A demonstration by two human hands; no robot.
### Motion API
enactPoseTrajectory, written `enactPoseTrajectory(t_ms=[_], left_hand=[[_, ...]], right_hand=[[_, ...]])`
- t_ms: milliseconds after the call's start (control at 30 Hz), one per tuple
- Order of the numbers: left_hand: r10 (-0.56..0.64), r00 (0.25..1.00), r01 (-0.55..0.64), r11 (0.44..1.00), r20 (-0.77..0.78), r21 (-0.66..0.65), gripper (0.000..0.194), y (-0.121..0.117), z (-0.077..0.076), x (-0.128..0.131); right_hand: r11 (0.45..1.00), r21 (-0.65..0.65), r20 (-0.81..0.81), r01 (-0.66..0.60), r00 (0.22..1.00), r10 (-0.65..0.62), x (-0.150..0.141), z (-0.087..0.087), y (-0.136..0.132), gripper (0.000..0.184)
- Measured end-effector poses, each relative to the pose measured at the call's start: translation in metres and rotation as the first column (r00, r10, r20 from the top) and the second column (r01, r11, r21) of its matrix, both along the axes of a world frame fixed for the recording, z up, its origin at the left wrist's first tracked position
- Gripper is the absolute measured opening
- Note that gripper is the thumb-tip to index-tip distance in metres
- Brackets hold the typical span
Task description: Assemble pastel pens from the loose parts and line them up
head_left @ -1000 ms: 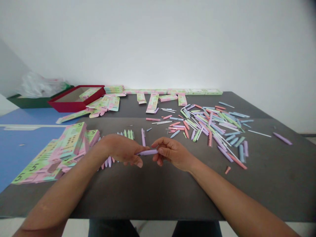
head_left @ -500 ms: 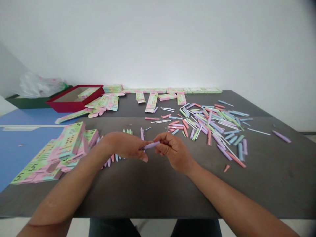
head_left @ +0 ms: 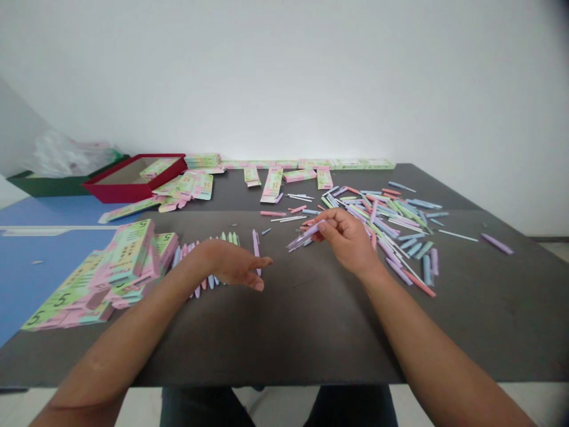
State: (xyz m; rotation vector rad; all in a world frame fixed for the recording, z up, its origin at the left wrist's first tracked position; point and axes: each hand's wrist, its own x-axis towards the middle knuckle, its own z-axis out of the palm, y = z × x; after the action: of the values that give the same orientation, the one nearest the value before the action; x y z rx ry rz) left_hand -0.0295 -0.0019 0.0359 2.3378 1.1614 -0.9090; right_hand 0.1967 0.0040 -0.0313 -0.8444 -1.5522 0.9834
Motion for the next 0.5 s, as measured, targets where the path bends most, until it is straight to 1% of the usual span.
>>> enactPoseTrajectory(t_ms=[100,200,267,333,400,500], left_hand=[[-0.028,0.999,0.026,0.998,-0.039,-0.054,0.069,-0.002,-0.001,0.002],[-0.037,0.997,0.033,0.997,-0.065,-0.064,0.068,-0.004,0.001,0.007],[-0.035,0.995,0.029,0.997,-0.092,-0.07,0.067,-0.006,0.001,0.009],[-0.038,0.994,0.031,0.998,-0.103,-0.062,0.067,-0.008,0.0,0.011],[-0.053,0.994,0.048,0.997,-0.1,-0.059,0.067,-0.009,-0.001,0.013],[-0.078,0.992,0.073,0.996,-0.097,-0.056,0.066,-0.012,-0.004,0.015]], right_hand=[[0.995,0.021,-0.004,0.094,0.996,-0.094,0.006,-0.001,0.005,0.02],[0.99,0.04,-0.009,0.132,0.991,-0.132,0.007,-0.002,0.006,0.018],[0.984,0.079,-0.003,0.162,0.987,-0.162,0.008,-0.003,0.006,0.017],[0.964,0.147,0.015,0.223,0.974,-0.227,0.009,-0.003,0.005,0.016],[0.936,0.217,0.067,0.279,0.952,-0.299,0.01,-0.003,0.003,0.015],[0.927,0.269,0.233,0.261,0.916,-0.326,0.011,-0.003,0.001,0.013]])
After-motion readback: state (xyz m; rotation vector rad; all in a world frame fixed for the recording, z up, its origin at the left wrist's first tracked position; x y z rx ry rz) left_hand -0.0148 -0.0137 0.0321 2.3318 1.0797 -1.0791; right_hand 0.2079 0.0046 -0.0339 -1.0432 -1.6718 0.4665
